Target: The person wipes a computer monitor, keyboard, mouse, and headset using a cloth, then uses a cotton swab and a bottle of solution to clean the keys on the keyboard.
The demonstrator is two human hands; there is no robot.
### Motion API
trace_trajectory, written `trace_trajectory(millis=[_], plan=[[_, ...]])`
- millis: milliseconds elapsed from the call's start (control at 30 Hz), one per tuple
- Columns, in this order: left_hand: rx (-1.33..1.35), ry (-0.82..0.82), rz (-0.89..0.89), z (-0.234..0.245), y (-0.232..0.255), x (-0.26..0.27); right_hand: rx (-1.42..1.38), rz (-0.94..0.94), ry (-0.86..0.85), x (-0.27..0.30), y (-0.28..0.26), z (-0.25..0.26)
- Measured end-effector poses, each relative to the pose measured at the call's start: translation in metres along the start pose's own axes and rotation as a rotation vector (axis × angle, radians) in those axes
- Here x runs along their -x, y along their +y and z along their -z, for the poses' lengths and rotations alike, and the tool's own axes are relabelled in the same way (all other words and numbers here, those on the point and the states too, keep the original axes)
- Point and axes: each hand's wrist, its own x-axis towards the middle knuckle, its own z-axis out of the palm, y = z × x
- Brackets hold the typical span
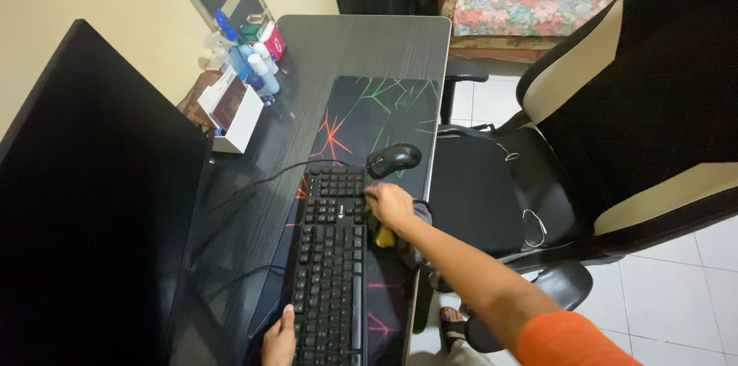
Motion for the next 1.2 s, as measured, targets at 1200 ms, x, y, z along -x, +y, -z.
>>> trace_trajectory(millis=[1200], plan=[[-0.095, 0.058, -0.026, -0.003, 0.002, 0.006, 0.396, 0.578, -0.537, -0.083, -0.007, -0.002]])
